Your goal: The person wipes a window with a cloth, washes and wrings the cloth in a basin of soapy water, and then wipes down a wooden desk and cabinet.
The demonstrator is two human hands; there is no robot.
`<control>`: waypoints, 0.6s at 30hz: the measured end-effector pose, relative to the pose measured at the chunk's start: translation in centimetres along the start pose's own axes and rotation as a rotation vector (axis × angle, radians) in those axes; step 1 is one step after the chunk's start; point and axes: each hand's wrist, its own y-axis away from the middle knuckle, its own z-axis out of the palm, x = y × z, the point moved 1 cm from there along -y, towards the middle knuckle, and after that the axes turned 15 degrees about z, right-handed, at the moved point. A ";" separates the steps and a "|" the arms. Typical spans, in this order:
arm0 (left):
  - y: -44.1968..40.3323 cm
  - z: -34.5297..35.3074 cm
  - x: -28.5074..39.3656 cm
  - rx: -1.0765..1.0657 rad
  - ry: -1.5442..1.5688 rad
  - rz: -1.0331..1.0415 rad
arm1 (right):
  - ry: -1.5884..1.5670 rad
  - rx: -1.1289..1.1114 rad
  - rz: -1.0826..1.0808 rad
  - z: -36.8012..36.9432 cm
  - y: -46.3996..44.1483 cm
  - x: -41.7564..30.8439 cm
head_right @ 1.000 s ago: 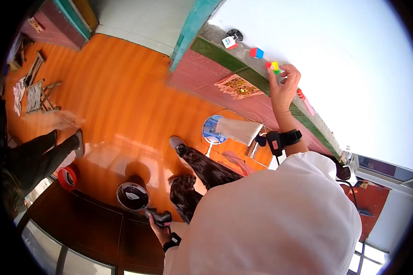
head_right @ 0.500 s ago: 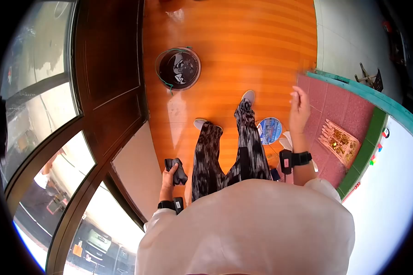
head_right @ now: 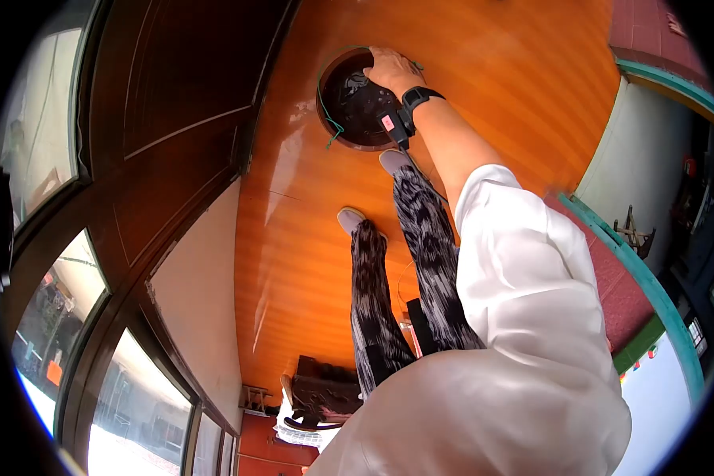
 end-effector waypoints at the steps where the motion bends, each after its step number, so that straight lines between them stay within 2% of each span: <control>1: 0.3 2.1 0.1 -0.051 0.019 -0.024 | 0.051 0.017 -0.042 1.3 -1.9 -1.2; 3: 1.0 5.2 0.3 -0.142 0.067 -0.059 | 0.201 0.098 -0.124 4.9 -5.3 -2.5; 5: 1.3 7.9 0.9 -0.208 0.121 -0.077 | 0.296 0.303 -0.252 7.8 -7.5 -3.0; 8: 2.2 10.9 1.8 -0.302 0.195 -0.090 | 0.446 0.207 -0.230 9.2 -9.1 -4.3; 10: 3.1 12.7 2.1 -0.351 0.235 -0.089 | 0.481 0.246 -0.261 9.1 -7.3 -4.7; 13: 2.6 16.2 2.2 -0.322 0.356 -0.037 | 0.298 0.342 -0.516 6.2 -4.5 -4.4; 18: 2.0 18.1 7.4 -0.229 0.569 -0.012 | 0.670 -0.453 -0.266 1.9 3.6 -3.7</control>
